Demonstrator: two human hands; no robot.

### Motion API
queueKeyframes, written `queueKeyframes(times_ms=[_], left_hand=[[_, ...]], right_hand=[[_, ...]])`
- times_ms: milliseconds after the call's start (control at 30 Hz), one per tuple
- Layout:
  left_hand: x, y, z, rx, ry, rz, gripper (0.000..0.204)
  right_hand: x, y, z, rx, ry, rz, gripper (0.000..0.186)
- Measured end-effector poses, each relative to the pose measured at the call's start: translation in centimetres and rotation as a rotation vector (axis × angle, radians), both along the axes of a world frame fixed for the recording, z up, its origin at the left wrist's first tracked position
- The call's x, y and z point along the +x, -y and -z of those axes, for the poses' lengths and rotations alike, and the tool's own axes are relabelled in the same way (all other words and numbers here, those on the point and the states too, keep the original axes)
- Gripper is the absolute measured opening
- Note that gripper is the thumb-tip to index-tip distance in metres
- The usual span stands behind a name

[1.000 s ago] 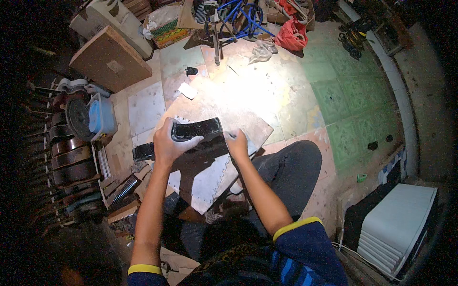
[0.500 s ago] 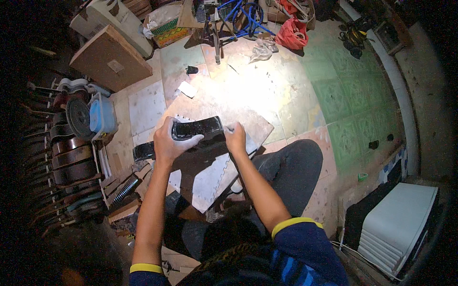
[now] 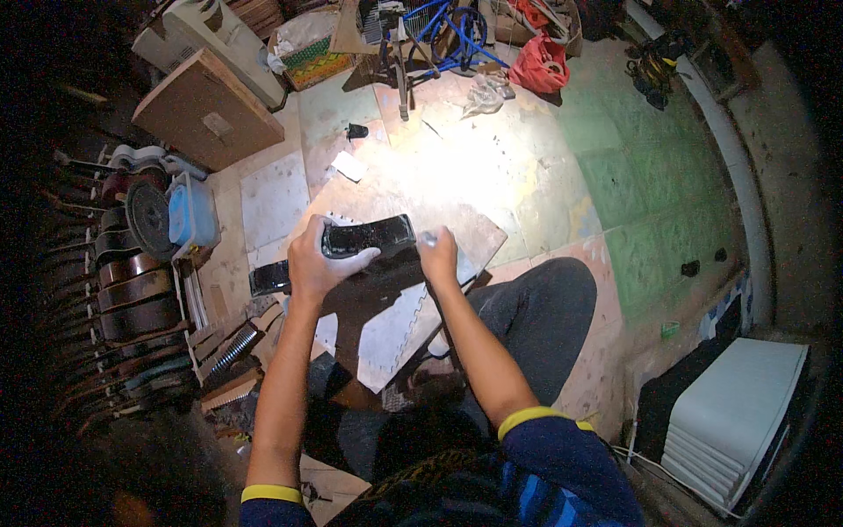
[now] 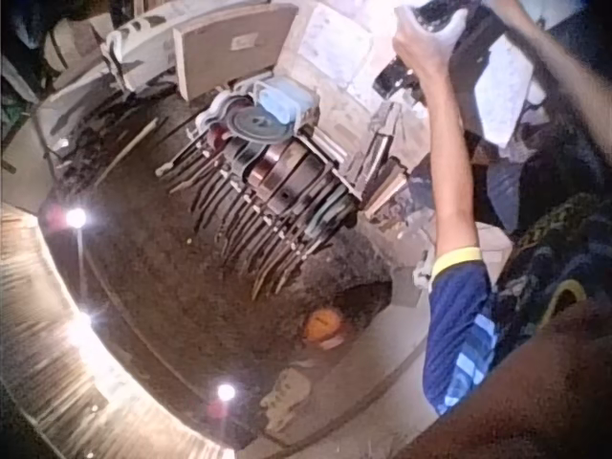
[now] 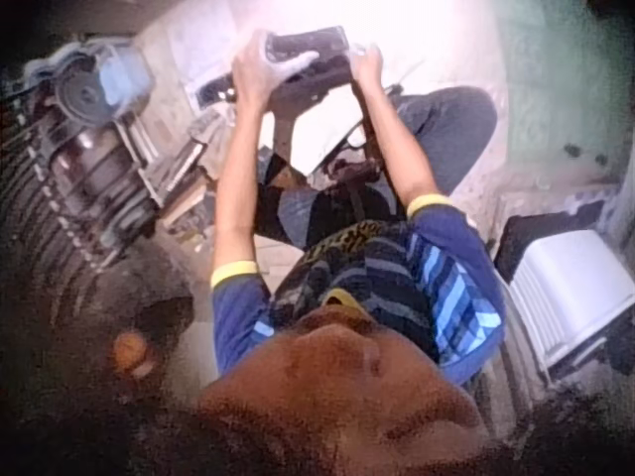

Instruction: The person sands the surface of a dark guitar body with a piece of sandpaper and a cloth while sitting on the floor.

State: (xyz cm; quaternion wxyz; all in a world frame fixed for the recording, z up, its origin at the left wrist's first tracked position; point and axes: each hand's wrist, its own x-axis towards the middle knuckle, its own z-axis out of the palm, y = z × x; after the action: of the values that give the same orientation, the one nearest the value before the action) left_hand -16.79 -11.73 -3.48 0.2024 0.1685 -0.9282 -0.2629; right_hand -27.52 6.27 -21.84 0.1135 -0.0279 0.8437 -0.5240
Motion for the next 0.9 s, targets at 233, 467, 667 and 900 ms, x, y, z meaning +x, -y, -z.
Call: queueKeyframes(times_ms=[233,467,667,900], left_hand=[[0.4,0.0,-0.3,-0.008,0.055,-0.04,0.065],[0.5,0.2,-0.3,-0.012,0.034,-0.043,0.064],[0.5,0.2,-0.4,0.01,0.05,-0.044,0.064],[0.3,-0.5,0.0,-0.014,-0.027,-0.006,0.064]], right_hand=[[2.2,-0.5,0.6,-0.037,0.047,0.094,0.031],[3.5,-0.6,-0.4,0.003,0.063,0.101,0.033],[2.8,-0.2,0.1,-0.031,0.063,0.154,0.031],[1.1,-0.3,0.7,-0.115,0.113,0.188,0.028]])
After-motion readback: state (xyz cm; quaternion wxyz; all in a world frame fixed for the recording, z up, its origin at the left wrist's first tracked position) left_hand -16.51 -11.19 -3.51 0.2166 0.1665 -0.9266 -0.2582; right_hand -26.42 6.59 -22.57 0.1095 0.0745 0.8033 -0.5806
